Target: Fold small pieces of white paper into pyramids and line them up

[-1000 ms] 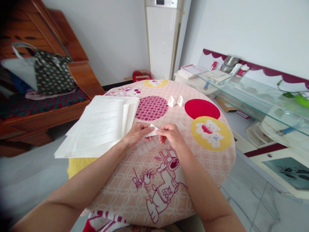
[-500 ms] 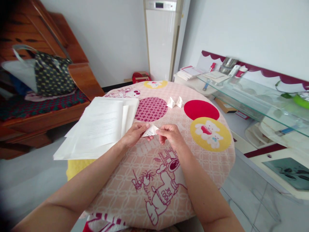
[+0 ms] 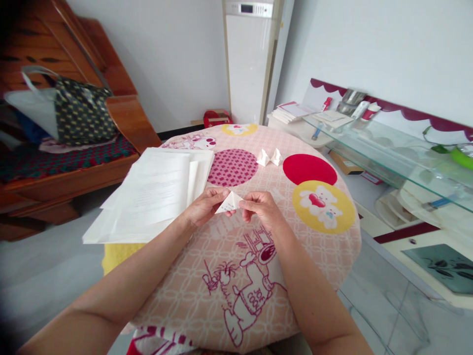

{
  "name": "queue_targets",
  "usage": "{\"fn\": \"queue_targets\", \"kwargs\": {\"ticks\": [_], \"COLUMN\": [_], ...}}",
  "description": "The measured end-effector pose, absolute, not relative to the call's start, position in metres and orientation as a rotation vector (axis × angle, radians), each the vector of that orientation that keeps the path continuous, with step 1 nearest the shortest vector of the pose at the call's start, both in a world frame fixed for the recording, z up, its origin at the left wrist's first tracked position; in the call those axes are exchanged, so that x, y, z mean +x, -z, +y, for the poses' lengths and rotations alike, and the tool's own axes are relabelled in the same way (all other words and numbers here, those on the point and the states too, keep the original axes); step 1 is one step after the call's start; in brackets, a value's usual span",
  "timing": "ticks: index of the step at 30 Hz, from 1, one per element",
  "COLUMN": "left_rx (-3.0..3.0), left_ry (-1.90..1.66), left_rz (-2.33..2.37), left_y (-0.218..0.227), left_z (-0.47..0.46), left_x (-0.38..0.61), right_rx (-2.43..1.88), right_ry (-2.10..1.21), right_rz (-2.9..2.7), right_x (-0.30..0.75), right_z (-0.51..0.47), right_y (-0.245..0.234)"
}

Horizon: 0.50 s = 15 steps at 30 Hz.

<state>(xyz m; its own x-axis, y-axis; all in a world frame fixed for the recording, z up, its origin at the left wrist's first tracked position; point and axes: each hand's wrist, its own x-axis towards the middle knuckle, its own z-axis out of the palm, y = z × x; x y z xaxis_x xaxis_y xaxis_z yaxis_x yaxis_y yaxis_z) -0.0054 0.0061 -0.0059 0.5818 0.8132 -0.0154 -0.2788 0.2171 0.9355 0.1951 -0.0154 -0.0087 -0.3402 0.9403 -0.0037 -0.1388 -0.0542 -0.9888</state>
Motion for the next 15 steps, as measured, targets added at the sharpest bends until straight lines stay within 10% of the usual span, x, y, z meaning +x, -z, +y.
{"fn": "queue_targets", "kwargs": {"ticks": [15], "left_rx": [1.207], "left_ry": [-0.836], "left_rz": [0.606], "left_y": [0.0059], "left_z": [0.0067], "left_x": [-0.0042], "right_rx": [-0.982], "right_ry": [-1.412], "right_rz": [-1.376], "right_x": [0.1956], "right_z": [-0.0160], "right_y": [0.0037]}}
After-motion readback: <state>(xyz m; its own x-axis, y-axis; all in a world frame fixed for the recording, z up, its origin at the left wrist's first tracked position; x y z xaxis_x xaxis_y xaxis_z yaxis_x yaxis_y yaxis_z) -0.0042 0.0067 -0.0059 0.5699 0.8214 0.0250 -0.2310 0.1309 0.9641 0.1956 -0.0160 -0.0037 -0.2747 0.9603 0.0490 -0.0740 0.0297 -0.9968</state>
